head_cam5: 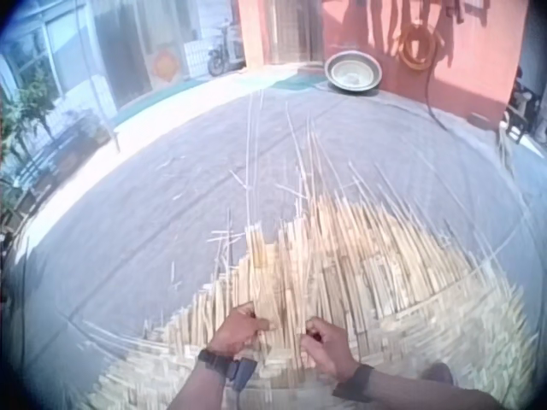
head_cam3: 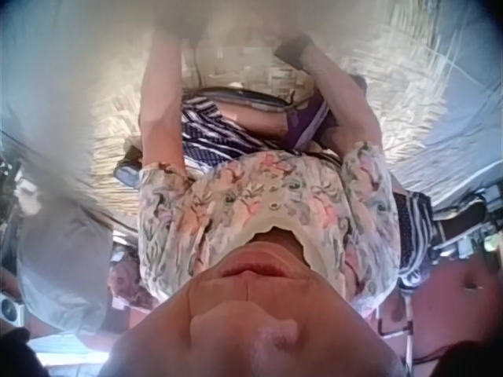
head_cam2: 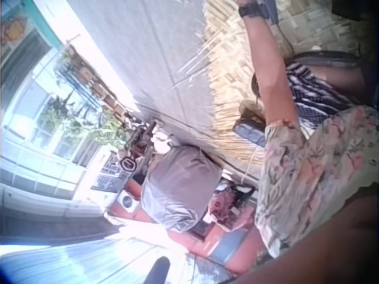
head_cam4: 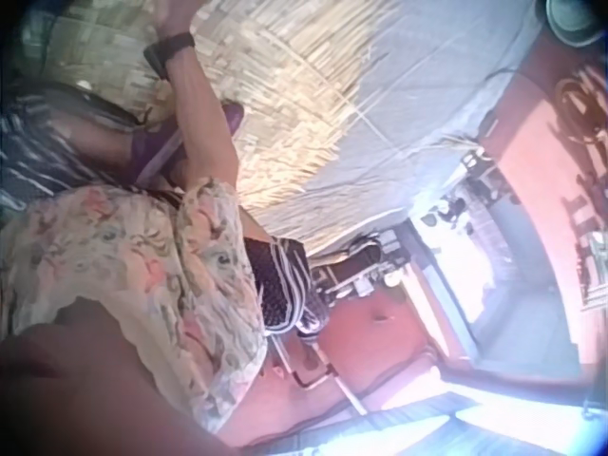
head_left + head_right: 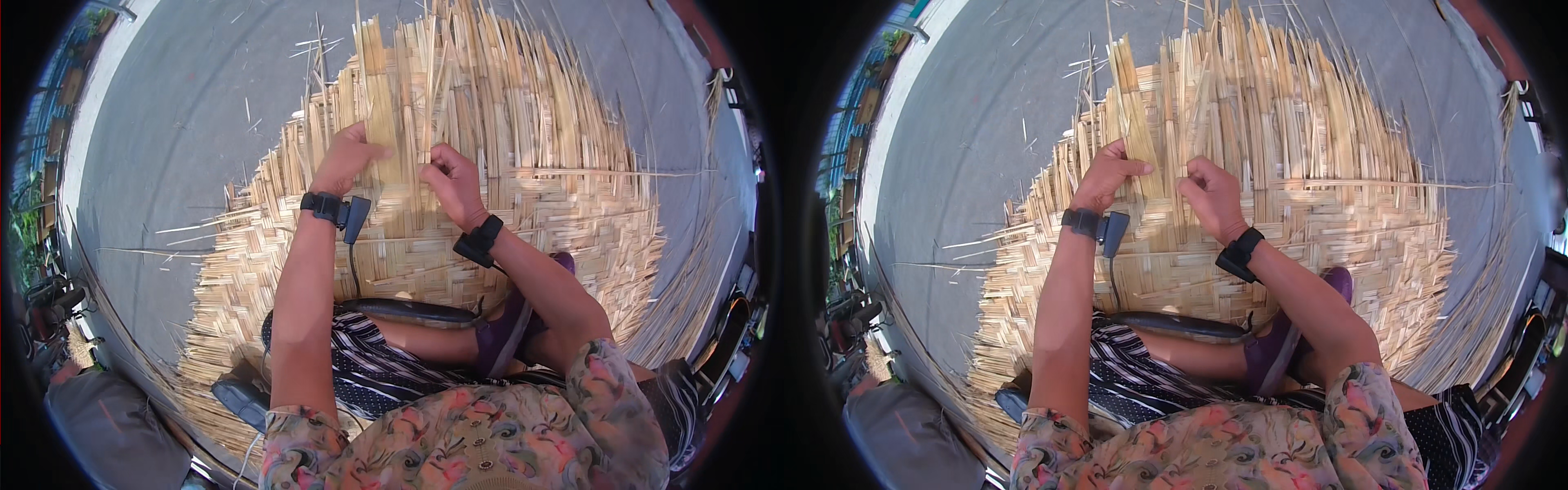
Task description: Weaving a large mat or flat object using thin strips of bamboo or straw.
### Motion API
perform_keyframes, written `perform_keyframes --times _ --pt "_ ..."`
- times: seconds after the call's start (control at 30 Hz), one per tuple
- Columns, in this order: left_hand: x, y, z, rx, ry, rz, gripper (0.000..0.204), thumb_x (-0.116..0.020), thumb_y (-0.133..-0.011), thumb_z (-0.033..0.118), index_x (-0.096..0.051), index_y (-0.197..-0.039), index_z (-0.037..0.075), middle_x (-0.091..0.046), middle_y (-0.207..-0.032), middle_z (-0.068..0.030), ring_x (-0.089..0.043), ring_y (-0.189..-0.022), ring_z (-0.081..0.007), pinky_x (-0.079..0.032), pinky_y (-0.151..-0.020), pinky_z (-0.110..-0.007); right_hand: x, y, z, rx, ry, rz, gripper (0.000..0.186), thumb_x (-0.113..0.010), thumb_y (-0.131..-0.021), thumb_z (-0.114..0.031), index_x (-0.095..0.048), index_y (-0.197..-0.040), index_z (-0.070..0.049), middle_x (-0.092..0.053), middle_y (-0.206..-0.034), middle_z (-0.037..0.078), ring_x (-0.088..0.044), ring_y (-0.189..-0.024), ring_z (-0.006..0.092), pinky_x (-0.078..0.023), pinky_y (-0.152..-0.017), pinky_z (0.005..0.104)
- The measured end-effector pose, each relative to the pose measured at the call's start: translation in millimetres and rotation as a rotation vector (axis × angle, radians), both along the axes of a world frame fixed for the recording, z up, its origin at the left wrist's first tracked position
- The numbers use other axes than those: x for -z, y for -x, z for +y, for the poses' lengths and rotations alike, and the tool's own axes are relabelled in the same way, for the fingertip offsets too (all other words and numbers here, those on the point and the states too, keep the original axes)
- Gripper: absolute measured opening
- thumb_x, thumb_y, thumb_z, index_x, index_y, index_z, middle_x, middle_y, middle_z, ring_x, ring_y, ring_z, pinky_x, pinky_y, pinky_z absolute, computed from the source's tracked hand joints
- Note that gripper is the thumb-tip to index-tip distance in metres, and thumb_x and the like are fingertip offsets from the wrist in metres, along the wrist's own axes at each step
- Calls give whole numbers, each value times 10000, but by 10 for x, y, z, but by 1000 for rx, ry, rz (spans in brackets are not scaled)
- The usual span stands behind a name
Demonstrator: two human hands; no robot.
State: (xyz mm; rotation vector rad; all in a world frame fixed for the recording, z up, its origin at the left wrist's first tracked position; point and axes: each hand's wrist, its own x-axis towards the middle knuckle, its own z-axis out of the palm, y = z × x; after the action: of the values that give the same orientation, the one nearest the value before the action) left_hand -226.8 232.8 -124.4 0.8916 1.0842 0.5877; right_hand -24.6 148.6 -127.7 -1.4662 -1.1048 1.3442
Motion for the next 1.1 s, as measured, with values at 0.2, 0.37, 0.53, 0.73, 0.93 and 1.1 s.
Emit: perform_keyframes --times 0.2,0.37,0.53,0.73,0.93,1.1 --pt "-55 -2 -159 -11 7 -156 459 -727 -819 20 -598 -1259 -1 -675 -1123 -70 -616 -1007 -133 -479 -892 -264 162 7 83 -309 -144 -291 252 -725 -813 -129 -647 -1034 -36 -595 -887 89 -591 -850 233 -471 -759 340" --pt "72 -160 -459 -530 -177 -84 372 -691 -859 5 -642 -1227 14 -684 -1077 -47 -618 -958 -124 -491 -867 -253 159 -47 29 -437 -193 -355 572 -788 -717 -56 -576 -1248 -54 -566 -1088 125 -528 -1072 321 -438 -925 381" --pt "46 -180 -871 -635 -380 567 275 -674 -875 -9 -703 -1144 39 -707 -879 -31 -641 -793 -112 -516 -756 -236 101 -52 15 -417 -244 -340 702 -797 -708 -37 -496 -1342 -59 -549 -1111 131 -546 -1052 302 -461 -928 390" --pt "-461 546 -906 -971 -192 93 287 -685 -872 39 -666 -1157 59 -668 -1065 -40 -626 -959 -141 -500 -828 -300 -95 85 46 -383 -158 -328 613 -694 -836 -60 -438 -1394 -55 -527 -1136 142 -557 -1014 282 -466 -928 365" --pt "-725 1113 -1062 -443 -538 59 173 -604 -900 -28 -740 -959 62 -657 -1131 -48 -598 -1036 -154 -489 -902 -309 -271 681 416 -658 -361 -449 382 -627 -907 -178 -564 -1253 -28 -614 -1157 158 -607 -973 243 -481 -845 343" --pt "-489 1168 -792 -81 -548 510 158 -639 -893 -7 -744 -998 46 -661 -869 -7 -588 -809 -117 -490 -739 -275 -275 562 544 -881 -113 -235 186 -680 -873 -187 -697 -957 -22 -664 -895 95 -604 -869 223 -474 -796 343"
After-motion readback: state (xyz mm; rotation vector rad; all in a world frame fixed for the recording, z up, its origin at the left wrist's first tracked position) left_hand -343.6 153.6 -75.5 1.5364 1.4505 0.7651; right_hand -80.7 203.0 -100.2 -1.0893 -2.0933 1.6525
